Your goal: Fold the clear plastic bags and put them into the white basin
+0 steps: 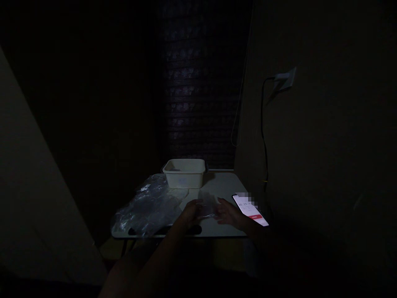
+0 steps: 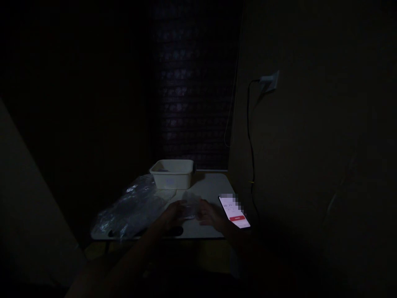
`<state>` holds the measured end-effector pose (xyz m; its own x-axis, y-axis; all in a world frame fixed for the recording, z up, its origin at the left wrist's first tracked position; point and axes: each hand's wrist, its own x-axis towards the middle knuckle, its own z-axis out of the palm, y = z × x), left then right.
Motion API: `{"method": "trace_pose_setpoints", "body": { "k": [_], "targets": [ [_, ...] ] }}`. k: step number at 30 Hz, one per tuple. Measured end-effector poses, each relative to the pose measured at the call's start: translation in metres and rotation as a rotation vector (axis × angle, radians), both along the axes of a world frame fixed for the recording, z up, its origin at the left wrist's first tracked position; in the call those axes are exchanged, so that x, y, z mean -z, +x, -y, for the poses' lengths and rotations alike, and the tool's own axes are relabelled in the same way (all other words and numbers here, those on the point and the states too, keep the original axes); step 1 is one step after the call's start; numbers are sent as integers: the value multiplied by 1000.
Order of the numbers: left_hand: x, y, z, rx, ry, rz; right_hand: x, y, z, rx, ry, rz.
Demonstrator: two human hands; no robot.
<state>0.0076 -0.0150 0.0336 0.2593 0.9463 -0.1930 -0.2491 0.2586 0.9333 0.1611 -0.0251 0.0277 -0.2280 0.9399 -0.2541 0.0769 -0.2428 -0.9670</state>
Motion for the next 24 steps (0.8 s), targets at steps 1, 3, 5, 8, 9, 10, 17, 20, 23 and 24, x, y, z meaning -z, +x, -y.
{"method": "trace_pose_setpoints", "body": {
  "k": [1, 3, 5, 8, 9, 10, 17, 20, 23, 24],
  "targets": [
    [1, 1, 0, -30, 4, -19, 0, 1, -1, -51, -101, -102],
    [3, 2, -2, -67, 18, -49, 0, 1, -2, -154, -221, -247],
    [6, 3, -2, -64, 39, -57, -2, 0, -3, -197, -238, -326],
    [7, 5, -2, -21, 63, -41, -2, -4, -6, -106, -105, -323],
    [8, 5, -2, 3, 74, -30, -1, -5, -7, -67, -51, -308],
    [8, 5, -2, 26, 85, -20, 0, -5, -8, -40, -10, -292],
    [9, 7, -1, 34, 113, -18, 9, -3, -15, -20, 56, -301],
    [10, 7, -2, 21, 118, -17, 8, -4, -15, -22, 92, -321],
    [11, 6, -4, 6, 109, -39, 4, -6, -11, -49, 122, -330],
    [12, 6, -5, -5, 103, -59, 3, -7, -10, -54, 121, -324]
  ]
}}
